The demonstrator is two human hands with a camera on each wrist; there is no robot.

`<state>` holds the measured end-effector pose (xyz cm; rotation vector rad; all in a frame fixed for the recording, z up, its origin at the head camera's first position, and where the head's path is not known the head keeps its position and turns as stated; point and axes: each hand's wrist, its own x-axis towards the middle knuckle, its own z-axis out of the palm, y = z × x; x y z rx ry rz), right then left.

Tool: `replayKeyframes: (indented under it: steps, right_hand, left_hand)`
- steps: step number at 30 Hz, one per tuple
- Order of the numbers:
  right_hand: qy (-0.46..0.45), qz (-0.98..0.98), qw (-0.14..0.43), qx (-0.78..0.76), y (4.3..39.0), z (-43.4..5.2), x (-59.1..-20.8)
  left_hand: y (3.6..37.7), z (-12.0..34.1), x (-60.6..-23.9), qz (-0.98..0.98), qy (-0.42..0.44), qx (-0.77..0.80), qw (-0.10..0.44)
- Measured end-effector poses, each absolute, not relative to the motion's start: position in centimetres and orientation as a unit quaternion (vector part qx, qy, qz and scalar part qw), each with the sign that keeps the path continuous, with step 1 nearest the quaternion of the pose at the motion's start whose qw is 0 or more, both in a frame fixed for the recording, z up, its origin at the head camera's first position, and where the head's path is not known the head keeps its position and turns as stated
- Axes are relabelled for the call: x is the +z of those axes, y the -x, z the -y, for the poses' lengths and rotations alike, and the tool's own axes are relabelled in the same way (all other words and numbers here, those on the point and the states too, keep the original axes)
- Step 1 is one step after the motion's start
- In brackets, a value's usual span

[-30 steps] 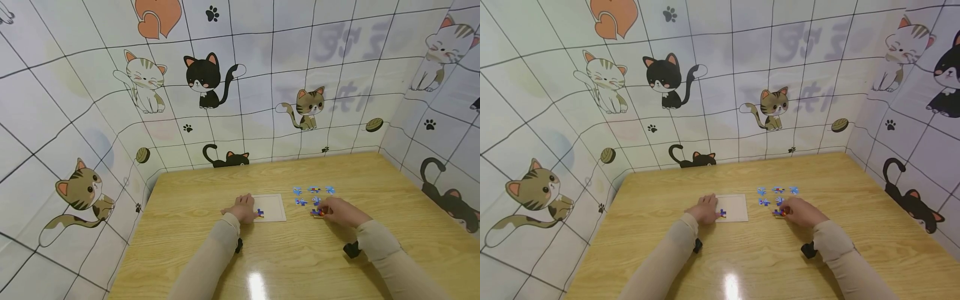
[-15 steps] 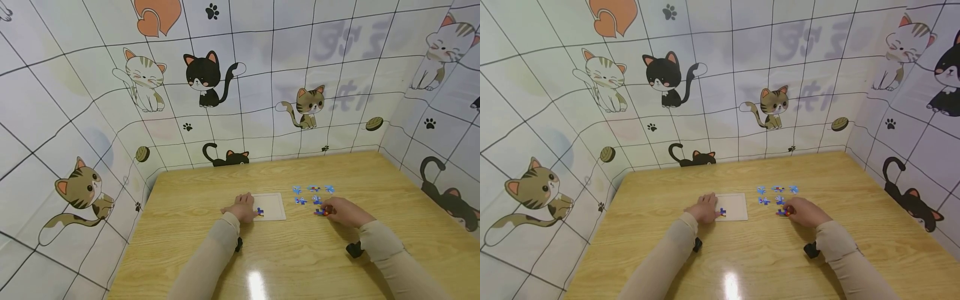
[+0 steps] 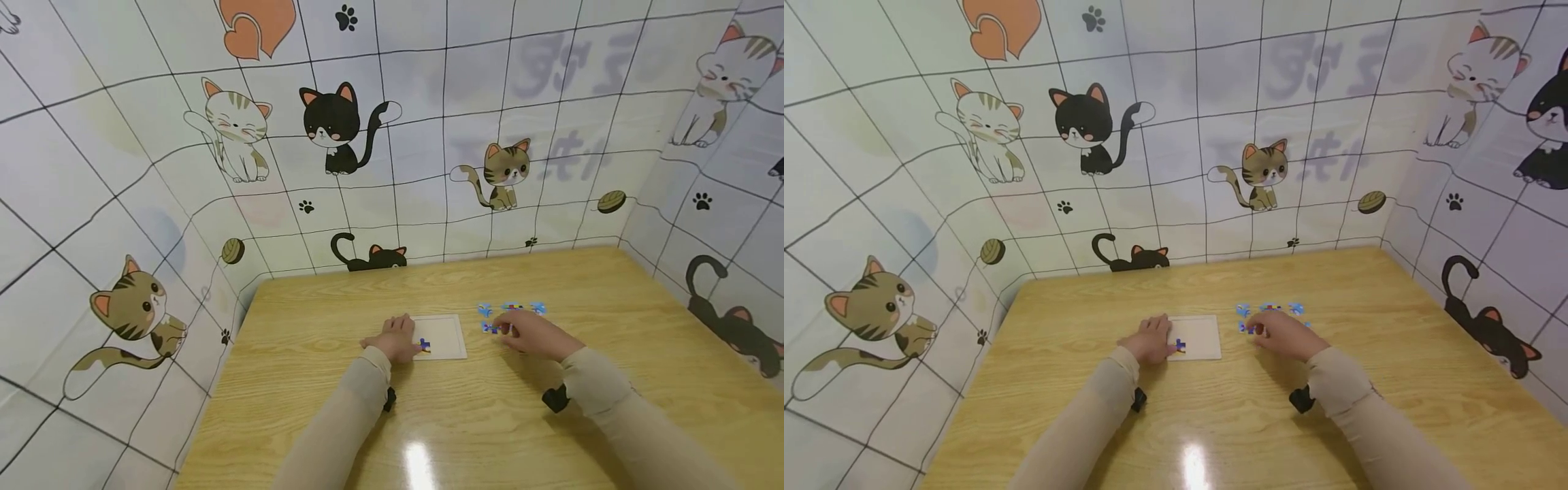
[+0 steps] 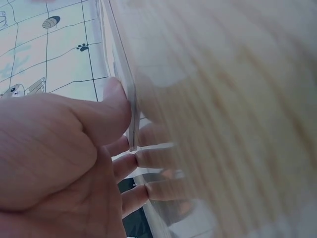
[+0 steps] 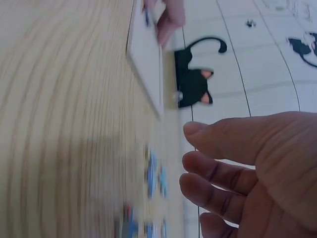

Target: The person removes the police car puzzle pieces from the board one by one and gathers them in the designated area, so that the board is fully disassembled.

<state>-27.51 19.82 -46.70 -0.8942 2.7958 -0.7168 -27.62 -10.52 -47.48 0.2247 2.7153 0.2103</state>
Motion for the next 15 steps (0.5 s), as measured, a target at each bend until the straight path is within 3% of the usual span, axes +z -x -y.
replayKeyframes:
  steps: [10,15]
  right_hand:
    - [0.364,-0.906,0.057,-0.207,28.1,-10.5,-48.6]
    - [0.332,-0.919,0.062,-0.203,28.0,-8.3,-49.2]
  left_hand:
    - [28.3,10.3,-48.5,-0.976,-0.054,0.077,0.195]
    - [28.1,10.2,-48.5,-0.979,-0.057,0.07,0.181]
